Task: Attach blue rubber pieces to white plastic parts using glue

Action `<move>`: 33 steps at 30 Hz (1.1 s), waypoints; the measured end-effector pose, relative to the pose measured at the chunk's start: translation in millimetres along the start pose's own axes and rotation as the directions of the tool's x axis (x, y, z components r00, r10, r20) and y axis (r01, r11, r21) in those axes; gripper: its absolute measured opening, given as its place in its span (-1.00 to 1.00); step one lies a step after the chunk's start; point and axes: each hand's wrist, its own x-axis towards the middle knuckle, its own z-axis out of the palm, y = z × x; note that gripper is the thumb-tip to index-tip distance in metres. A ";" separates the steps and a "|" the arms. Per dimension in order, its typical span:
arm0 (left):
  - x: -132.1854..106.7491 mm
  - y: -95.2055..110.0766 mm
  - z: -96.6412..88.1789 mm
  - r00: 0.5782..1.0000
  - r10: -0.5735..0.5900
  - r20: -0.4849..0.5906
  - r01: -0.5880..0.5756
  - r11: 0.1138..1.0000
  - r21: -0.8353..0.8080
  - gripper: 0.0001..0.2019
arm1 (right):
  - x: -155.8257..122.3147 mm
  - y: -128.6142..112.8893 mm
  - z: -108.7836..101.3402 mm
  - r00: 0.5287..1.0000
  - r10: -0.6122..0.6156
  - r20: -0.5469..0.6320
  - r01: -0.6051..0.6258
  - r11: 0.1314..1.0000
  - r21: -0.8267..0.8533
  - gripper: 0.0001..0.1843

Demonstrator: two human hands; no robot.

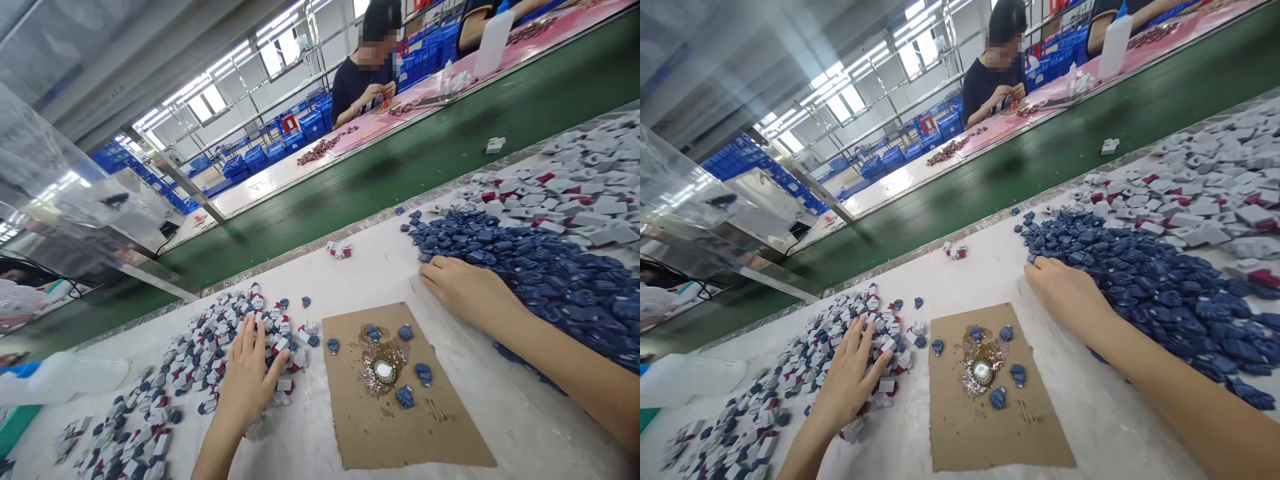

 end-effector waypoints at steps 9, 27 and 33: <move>109.1 128.8 -50.4 0.927 0.362 -0.102 -0.375 0.907 -0.193 -0.52 | 0.2 0.1 -16.8 0.994 -0.037 0.102 0.009 0.964 0.265 -0.70; 268.5 303.7 -41.4 0.863 0.499 0.083 -0.329 0.677 -0.658 -0.78 | -12.7 10.0 -83.5 0.998 0.008 0.062 -0.034 0.899 0.437 -0.84; 166.8 218.2 -47.5 0.948 0.298 0.115 -0.006 0.377 -0.926 -0.85 | -12.7 -2.1 -80.9 0.999 0.020 0.026 -0.032 0.809 0.587 -0.88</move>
